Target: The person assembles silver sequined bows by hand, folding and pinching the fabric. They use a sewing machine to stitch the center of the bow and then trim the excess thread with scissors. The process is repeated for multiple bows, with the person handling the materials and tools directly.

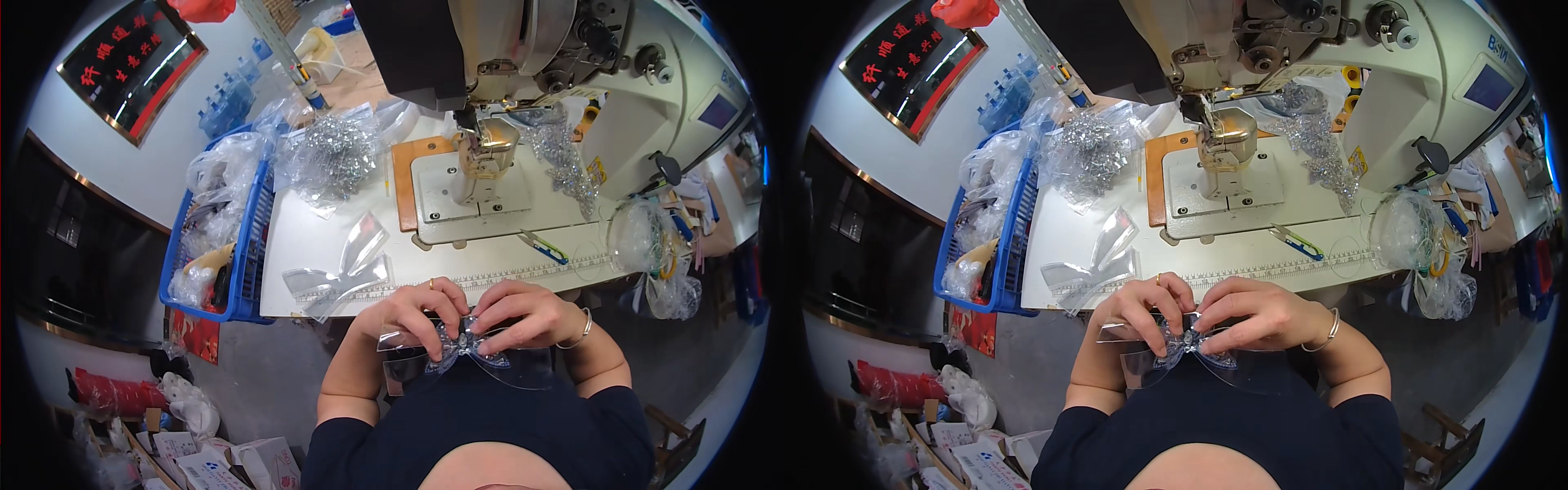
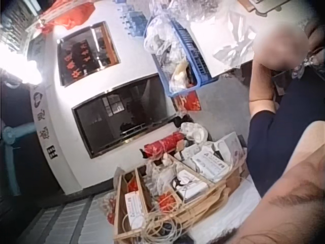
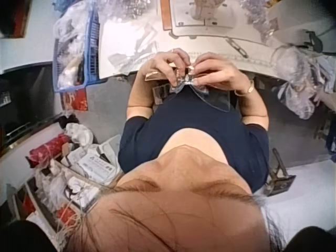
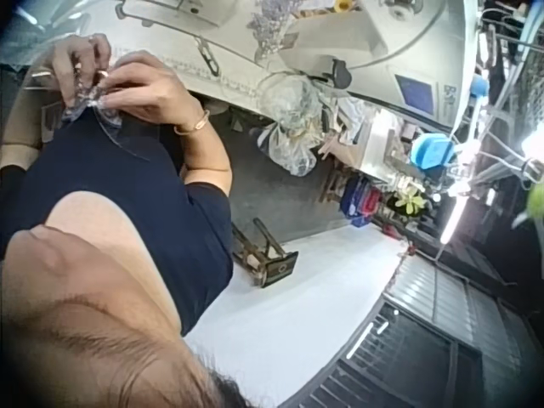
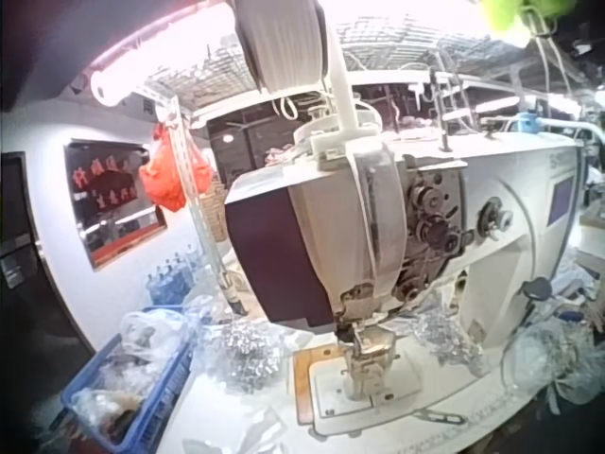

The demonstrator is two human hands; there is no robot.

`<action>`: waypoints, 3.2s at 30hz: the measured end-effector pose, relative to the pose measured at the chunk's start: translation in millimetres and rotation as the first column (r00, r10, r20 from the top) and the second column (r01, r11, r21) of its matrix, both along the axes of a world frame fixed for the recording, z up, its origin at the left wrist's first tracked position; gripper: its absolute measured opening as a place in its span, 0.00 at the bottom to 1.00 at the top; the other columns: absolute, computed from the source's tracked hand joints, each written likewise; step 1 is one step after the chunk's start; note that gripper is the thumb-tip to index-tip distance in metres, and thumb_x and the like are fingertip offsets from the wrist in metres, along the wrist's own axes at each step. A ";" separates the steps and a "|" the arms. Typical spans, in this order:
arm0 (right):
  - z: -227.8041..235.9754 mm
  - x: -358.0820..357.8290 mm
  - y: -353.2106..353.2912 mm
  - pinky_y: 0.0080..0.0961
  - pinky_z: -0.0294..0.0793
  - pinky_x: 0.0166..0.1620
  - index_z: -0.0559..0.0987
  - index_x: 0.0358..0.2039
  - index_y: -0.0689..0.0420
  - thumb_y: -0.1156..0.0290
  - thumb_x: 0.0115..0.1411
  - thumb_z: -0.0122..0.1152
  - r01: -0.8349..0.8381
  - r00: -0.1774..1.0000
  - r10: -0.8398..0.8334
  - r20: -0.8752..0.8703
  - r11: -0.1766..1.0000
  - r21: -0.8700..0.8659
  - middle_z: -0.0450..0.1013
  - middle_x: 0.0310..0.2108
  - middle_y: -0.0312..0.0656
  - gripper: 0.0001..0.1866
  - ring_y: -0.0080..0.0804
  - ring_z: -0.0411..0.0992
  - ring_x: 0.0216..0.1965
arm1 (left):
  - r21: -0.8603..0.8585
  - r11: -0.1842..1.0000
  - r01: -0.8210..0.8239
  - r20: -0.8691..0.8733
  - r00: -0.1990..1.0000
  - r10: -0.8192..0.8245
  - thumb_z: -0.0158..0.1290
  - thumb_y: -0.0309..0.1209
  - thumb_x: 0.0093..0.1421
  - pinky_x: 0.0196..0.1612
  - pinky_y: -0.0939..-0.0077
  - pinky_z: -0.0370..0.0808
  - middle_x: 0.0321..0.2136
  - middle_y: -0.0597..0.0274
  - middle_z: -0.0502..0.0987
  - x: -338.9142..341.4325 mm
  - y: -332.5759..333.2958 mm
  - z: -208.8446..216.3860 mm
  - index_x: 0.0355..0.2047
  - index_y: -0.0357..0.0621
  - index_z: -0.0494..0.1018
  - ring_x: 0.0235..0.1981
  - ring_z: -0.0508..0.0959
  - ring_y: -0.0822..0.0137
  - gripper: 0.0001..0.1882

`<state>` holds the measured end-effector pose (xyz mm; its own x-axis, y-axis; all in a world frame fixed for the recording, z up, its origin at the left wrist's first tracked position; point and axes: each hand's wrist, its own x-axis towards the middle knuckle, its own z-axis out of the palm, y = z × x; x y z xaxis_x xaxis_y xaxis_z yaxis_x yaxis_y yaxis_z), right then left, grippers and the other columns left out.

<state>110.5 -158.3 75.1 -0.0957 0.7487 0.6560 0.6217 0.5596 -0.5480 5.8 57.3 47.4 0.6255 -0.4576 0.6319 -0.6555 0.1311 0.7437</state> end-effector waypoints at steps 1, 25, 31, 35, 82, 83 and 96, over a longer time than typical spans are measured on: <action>3.4 -1.4 -1.6 0.28 0.73 0.40 0.81 0.33 0.52 0.77 0.45 0.64 -0.017 1.000 0.017 0.010 0.999 -0.037 0.73 0.37 0.38 0.12 0.39 0.70 0.40 | -0.010 0.999 0.036 -0.027 0.999 -0.036 0.53 0.38 0.56 0.43 0.67 0.67 0.29 0.63 0.73 -1.4 0.0 -0.7 0.20 0.48 0.79 0.41 0.70 0.54 0.12; -8.5 -4.3 -11.7 0.31 0.70 0.44 0.83 0.32 0.50 0.79 0.49 0.60 -0.276 0.930 0.229 -0.288 0.952 -0.133 0.72 0.40 0.41 0.11 0.42 0.66 0.43 | -0.063 0.943 0.328 -0.093 0.938 -0.333 0.51 0.20 0.50 0.47 0.63 0.67 0.35 0.55 0.73 1.5 0.1 0.7 0.28 0.48 0.81 0.44 0.68 0.51 0.11; -33.2 -15.0 -24.0 0.31 0.70 0.43 0.83 0.31 0.51 0.81 0.46 0.63 -0.234 0.879 0.146 -0.454 0.962 -0.143 0.73 0.38 0.39 0.11 0.41 0.67 0.43 | -0.362 0.932 0.014 -0.412 0.894 -0.174 0.59 0.16 0.46 0.45 0.67 0.72 0.38 0.53 0.71 -33.5 -31.2 -43.3 0.35 0.40 0.78 0.48 0.68 0.54 0.14; -43.6 -18.9 -27.8 0.31 0.70 0.45 0.82 0.29 0.52 0.81 0.45 0.63 -0.194 0.897 0.109 -0.427 0.968 -0.159 0.73 0.39 0.40 0.11 0.42 0.67 0.44 | -0.284 0.834 -0.474 -0.928 0.356 -0.114 0.57 0.26 0.53 0.50 0.74 0.68 0.42 0.58 0.72 -61.0 -68.4 -41.7 0.57 0.37 0.59 0.49 0.70 0.64 0.31; -53.1 -13.1 3.3 0.10 0.58 0.19 0.72 0.33 0.59 0.74 0.45 0.67 0.410 0.513 -0.725 -0.460 0.677 -0.610 0.73 0.20 0.32 0.15 0.09 0.58 0.15 | -0.383 0.665 -0.641 -0.917 0.349 -0.192 0.41 0.29 0.64 0.50 0.67 0.73 0.46 0.52 0.69 -25.3 -55.0 -45.4 0.49 0.35 0.63 0.46 0.73 0.62 0.15; -52.9 -13.4 3.4 0.10 0.58 0.19 0.72 0.33 0.59 0.74 0.45 0.67 0.412 0.508 -0.727 -0.462 0.676 -0.611 0.73 0.20 0.32 0.15 0.09 0.58 0.15 | -0.384 0.666 -0.640 -0.917 0.349 -0.193 0.41 0.29 0.64 0.50 0.67 0.73 0.46 0.52 0.69 -25.2 -55.2 -45.2 0.49 0.35 0.63 0.46 0.73 0.62 0.15; -46.0 -9.9 4.8 0.12 0.59 0.18 0.73 0.34 0.59 0.70 0.41 0.71 0.543 0.587 -0.761 -0.277 0.624 -0.562 0.74 0.18 0.32 0.20 0.12 0.59 0.13 | -0.419 0.612 -0.671 -0.904 0.375 -0.207 0.40 0.29 0.65 0.50 0.65 0.74 0.46 0.52 0.69 -27.8 -57.8 -50.5 0.47 0.34 0.63 0.47 0.72 0.62 0.13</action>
<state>100.6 -153.5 29.1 0.7441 0.6577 0.1173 0.3401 -0.2218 -0.9138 -22.0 -0.5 -3.1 0.9459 0.0731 -0.3162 0.1417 0.7836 0.6049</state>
